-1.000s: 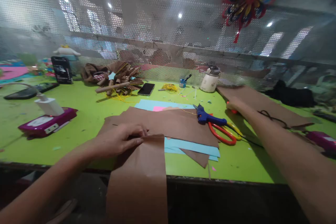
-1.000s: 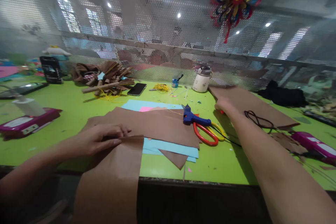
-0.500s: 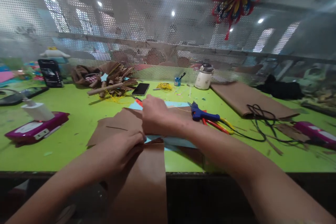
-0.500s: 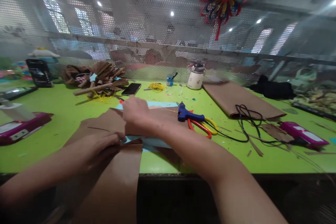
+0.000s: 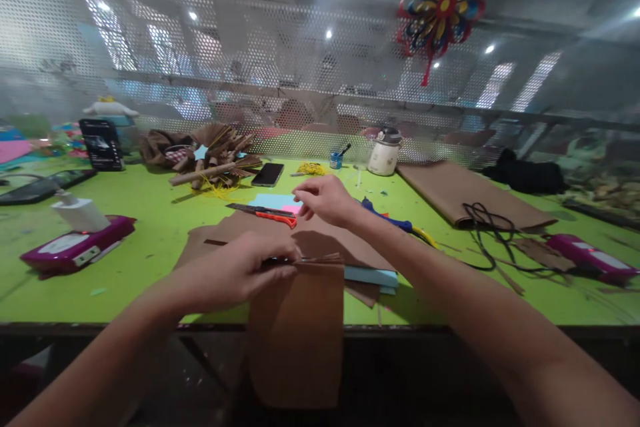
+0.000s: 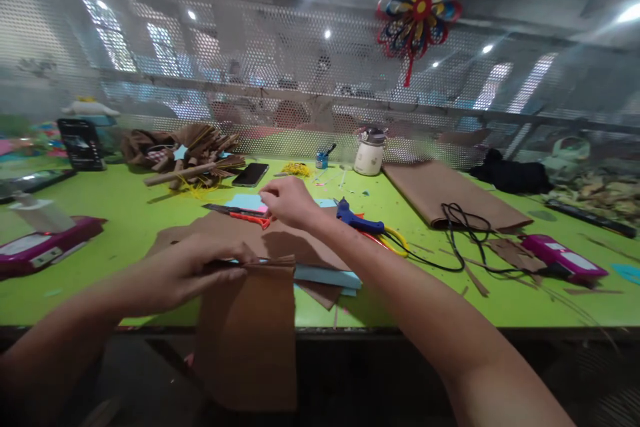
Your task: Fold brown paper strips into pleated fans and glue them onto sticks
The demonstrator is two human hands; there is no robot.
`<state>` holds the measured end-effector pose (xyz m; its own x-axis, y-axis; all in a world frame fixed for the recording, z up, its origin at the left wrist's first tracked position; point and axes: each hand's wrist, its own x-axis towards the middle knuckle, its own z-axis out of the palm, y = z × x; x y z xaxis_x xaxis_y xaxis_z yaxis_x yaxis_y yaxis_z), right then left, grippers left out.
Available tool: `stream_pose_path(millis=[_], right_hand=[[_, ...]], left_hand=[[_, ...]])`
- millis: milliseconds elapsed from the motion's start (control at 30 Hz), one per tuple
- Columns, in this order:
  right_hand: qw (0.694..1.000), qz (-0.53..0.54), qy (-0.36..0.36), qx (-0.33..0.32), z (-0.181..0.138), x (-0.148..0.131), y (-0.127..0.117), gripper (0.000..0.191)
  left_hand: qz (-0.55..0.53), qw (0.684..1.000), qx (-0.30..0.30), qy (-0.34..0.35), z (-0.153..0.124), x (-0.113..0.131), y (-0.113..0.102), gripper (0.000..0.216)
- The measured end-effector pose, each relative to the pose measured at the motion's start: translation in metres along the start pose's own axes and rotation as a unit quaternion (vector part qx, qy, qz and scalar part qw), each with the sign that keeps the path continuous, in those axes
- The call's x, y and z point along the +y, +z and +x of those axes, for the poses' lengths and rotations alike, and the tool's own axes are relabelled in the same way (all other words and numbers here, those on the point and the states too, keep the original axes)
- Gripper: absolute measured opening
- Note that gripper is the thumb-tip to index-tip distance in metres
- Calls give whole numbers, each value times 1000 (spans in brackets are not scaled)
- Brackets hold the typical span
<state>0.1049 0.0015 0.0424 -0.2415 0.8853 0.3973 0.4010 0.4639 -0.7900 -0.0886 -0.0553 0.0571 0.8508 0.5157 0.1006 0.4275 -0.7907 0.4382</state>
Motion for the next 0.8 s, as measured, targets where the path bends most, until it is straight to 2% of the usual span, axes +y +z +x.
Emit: stream_pose_path(millis=[67, 200, 333, 433, 567, 667, 800], right_hand=[[998, 32, 29, 43, -7, 7, -12, 18], [988, 91, 78, 102, -23, 17, -43, 22], [982, 112, 63, 136, -39, 21, -76, 34], [992, 89, 46, 75, -48, 22, -91, 31], [998, -21, 47, -28, -57, 24, -89, 23], [995, -80, 46, -38, -62, 27, -78, 22], [994, -104, 16, -25, -68, 27, -72, 19]], left_hand=[[-41, 999, -22, 15, 16, 3, -7, 27], [-111, 993, -27, 33, 59, 1, -13, 28], [-91, 994, -24, 46, 99, -4, -6, 25], [-80, 996, -10, 32, 113, -10, 2, 24], [-67, 997, 17, 16, 112, -22, 12, 25], [-39, 998, 38, 9, 105, -27, 16, 26], [3, 998, 61, 7, 100, -27, 17, 26]])
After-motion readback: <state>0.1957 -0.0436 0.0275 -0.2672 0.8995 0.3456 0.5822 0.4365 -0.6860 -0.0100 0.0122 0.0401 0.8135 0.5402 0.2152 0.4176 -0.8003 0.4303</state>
